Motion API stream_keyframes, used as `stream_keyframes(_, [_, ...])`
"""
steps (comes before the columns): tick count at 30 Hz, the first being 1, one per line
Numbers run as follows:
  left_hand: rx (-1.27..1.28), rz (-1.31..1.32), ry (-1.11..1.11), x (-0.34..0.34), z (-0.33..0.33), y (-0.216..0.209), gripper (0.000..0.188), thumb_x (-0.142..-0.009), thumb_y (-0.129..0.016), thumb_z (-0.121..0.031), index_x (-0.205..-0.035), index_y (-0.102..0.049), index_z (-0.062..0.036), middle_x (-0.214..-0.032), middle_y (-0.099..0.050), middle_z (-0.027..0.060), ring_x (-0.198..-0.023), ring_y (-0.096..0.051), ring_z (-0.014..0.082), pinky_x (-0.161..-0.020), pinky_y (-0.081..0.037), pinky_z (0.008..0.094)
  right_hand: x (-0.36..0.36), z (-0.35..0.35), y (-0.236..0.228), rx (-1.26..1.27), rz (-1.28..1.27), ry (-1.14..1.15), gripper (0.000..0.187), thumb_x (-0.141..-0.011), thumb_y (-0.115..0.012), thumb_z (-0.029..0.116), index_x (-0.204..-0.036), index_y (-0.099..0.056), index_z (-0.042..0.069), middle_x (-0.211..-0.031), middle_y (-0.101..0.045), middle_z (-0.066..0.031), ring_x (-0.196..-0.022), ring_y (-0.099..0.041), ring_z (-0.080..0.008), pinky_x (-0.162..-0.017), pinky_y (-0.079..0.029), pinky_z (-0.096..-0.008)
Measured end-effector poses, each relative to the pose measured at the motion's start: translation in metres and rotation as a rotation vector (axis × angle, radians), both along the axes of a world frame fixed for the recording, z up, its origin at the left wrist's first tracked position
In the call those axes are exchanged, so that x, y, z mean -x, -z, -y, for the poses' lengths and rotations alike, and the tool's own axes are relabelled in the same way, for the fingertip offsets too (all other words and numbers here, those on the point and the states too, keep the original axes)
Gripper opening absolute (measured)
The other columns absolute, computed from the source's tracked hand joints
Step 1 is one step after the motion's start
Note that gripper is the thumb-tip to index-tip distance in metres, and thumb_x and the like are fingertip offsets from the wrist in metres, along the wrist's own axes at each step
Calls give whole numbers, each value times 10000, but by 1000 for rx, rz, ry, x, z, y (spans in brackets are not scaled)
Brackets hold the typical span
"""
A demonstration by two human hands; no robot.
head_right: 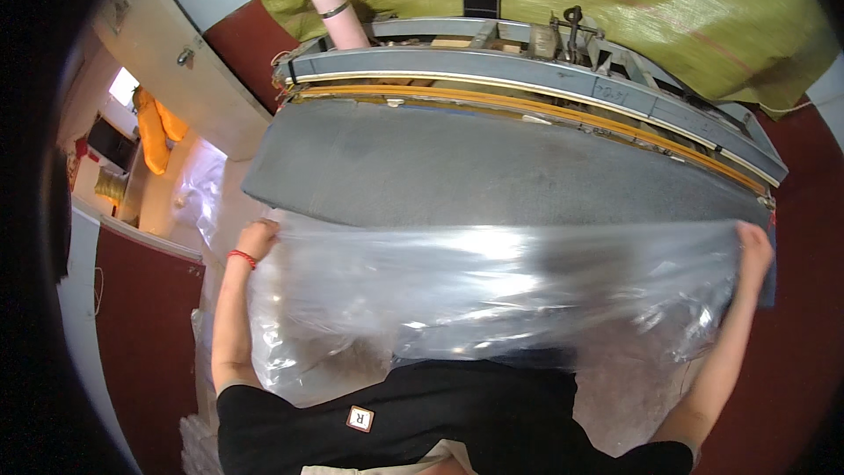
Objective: Placing and aligning large plastic film sheets on a heat sealer machine.
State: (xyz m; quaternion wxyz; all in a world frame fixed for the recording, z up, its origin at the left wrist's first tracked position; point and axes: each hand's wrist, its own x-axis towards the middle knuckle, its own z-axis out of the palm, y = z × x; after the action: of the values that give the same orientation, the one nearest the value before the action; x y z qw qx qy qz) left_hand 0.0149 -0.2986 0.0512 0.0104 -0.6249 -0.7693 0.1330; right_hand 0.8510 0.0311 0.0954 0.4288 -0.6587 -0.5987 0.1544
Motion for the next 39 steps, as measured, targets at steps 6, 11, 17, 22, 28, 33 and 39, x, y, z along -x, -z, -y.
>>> stream_keyframes(6, [-523, -82, -276, 65, -66, -55, 130, -773, -483, -82, -849, -589, -79, -841, -602, 154, -794, -579, 324, -654, -458, 401, -248, 31, 17, -184, -32, 531, 300, -736, -649, 323, -770, -644, 25, -719, -616, -12, -663, -526, -95, -636, -434, -242])
stream_keyframes(11, [-1390, 354, -212, 53, -175, -88, 313, -813, -544, -131, -1082, -486, 17, -1084, -534, 154, -978, -523, 244, -845, -407, 323, -202, 13, 20, 22, 79, 789, 373, -713, -617, 396, -840, -658, 48, -775, -642, -66, -693, -568, -163, -675, -445, -311])
stream_keyframes(17, [-833, 327, -123, 82, -212, 42, 631, -794, -600, -299, -1262, -332, 27, -1289, -356, 212, -1208, -336, 285, -998, -254, 341, -144, -13, 33, 210, 270, 841, 314, -703, -620, 384, -839, -649, 102, -833, -632, -115, -784, -597, -253, -707, -451, -353])
stream_keyframes(22, [-806, 389, -288, 119, -210, 27, 546, -811, -560, -349, -1164, -454, 54, -1163, -487, 222, -1099, -457, 298, -942, -330, 342, -128, -22, 34, 311, 428, 961, 294, -741, -556, 379, -935, -614, 166, -939, -612, -112, -904, -575, -300, -742, -457, -416])
stream_keyframes(28, [-1220, 292, -198, 0, -265, -8, 288, -847, -538, -240, -983, -575, 11, -956, -600, 127, -838, -558, 178, -759, -447, 279, -122, -33, 32, 264, 587, 918, 261, -780, -528, 286, -919, -581, 72, -886, -618, -156, -858, -594, -315, -724, -470, -427])
stream_keyframes(33, [-527, 1241, 249, -370, -298, -65, 91, -816, -563, -115, -852, -603, -41, -752, -564, 0, -651, -499, 69, -601, -411, 194, -133, -28, 38, 244, 599, 892, 233, -798, -498, 234, -904, -549, 33, -852, -619, -169, -830, -601, -317, -702, -476, -423])
stream_keyframes(39, [5, 1299, 919, -638, -299, -32, 163, -781, -603, -183, -841, -622, -32, -676, -611, 63, -616, -540, 101, -588, -437, 256, -128, -37, 44, 223, 550, 889, 215, -839, -381, 169, -881, -540, 30, -816, -624, -167, -777, -616, -311, -657, -493, -401])
